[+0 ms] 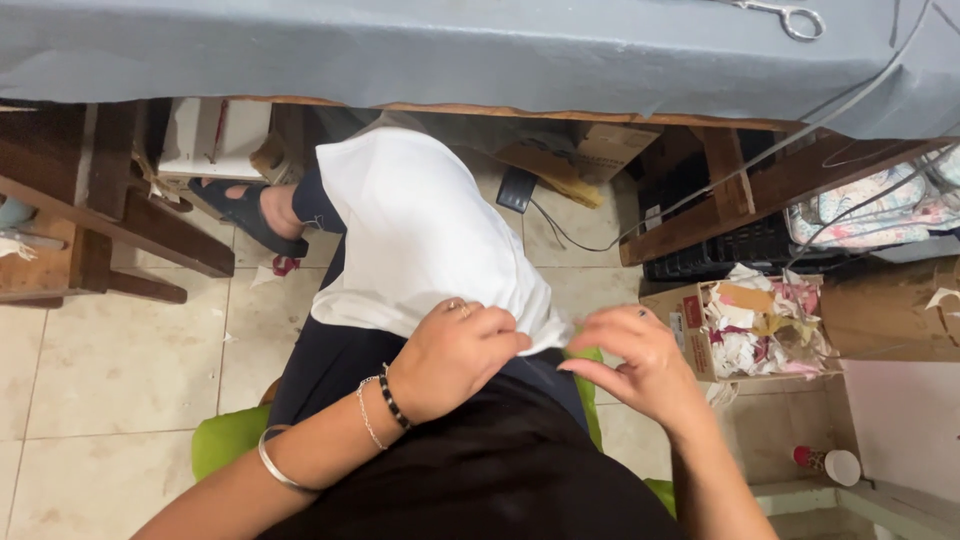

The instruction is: Trimming excess threads and preparing a white fabric garment piece using scissors at a sewing workstation.

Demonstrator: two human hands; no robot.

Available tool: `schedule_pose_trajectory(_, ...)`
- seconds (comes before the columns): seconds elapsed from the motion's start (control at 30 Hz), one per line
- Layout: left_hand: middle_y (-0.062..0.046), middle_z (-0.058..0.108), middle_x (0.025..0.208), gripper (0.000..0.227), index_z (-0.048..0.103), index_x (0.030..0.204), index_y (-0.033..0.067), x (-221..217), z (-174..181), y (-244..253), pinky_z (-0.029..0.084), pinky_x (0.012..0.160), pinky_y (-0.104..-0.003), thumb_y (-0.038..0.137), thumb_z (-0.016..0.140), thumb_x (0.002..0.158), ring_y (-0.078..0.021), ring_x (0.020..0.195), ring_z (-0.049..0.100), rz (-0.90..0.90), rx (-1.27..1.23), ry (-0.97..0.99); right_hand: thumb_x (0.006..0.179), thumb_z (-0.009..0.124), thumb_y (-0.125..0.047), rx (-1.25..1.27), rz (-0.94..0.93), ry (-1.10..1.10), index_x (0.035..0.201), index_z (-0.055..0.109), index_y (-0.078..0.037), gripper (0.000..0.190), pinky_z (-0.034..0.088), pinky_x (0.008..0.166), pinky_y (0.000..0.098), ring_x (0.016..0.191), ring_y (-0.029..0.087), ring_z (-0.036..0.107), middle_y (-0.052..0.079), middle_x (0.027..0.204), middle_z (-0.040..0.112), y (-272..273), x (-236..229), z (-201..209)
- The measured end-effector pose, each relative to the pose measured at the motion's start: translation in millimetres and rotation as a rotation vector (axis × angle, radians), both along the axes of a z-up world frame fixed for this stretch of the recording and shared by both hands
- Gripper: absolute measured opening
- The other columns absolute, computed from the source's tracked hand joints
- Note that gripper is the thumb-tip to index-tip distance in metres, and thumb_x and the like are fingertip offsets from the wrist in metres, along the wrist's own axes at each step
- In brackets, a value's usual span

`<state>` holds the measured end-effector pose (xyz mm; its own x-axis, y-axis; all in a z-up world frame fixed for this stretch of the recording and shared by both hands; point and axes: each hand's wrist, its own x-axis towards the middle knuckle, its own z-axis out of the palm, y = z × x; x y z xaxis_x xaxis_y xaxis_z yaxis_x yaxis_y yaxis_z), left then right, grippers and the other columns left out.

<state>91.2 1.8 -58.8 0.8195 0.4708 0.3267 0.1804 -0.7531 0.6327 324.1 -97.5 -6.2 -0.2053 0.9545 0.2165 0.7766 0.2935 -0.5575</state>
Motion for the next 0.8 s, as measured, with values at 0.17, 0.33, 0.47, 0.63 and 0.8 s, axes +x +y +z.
schedule_pose_trajectory(0.17,-0.002,0.059,0.090,0.024,0.068,0.091,0.0136,6,3,1,0.047,0.064,-0.031,0.019,0.051,0.108,-0.0192,0.069,0.056,0.165,0.631,-0.379,0.081,0.086,-0.019,0.431,0.083,0.118,0.105,0.070,-0.005,0.032,0.057,0.080,0.0490,0.087,0.035,0.071,0.013,0.097,0.071,24,-23,-15)
schedule_pose_trajectory(0.33,-0.003,0.057,0.084,0.022,0.066,0.087,0.0129,-1,5,6,0.047,0.058,-0.030,0.016,0.053,0.106,-0.0185,0.062,0.053,0.168,0.686,-0.442,0.082,0.081,-0.016,0.609,-0.032,0.006,0.090,0.075,-0.016,0.010,0.058,0.079,0.0397,0.075,0.022,0.071,0.000,0.086,0.072,11,-16,-58)
schedule_pose_trajectory(0.47,-0.004,0.056,0.080,0.021,0.063,0.084,0.0116,-1,8,7,0.047,0.055,-0.030,0.011,0.055,0.104,-0.0190,0.060,0.053,0.149,0.684,-0.517,0.089,0.076,-0.022,0.759,0.026,-0.073,0.090,0.078,-0.017,0.005,0.057,0.078,0.0399,0.074,0.022,0.069,0.002,0.089,0.074,5,-17,-59)
schedule_pose_trajectory(0.63,-0.004,0.056,0.079,0.023,0.062,0.083,0.0115,-1,5,9,0.047,0.055,-0.030,0.011,0.054,0.105,-0.0192,0.060,0.054,0.156,0.676,-0.512,0.093,0.073,-0.024,0.778,0.035,-0.044,0.086,0.079,-0.018,0.011,0.058,0.076,0.0383,0.072,0.020,0.069,0.001,0.087,0.074,8,-22,-49)
schedule_pose_trajectory(0.8,-0.003,0.056,0.077,0.024,0.061,0.081,0.0116,0,3,10,0.047,0.055,-0.029,0.011,0.055,0.104,-0.0188,0.059,0.053,0.151,0.661,-0.520,0.088,0.079,-0.023,0.617,0.036,0.140,0.088,0.081,-0.016,0.007,0.057,0.074,0.0395,0.068,0.021,0.068,0.002,0.080,0.073,11,-27,-41)
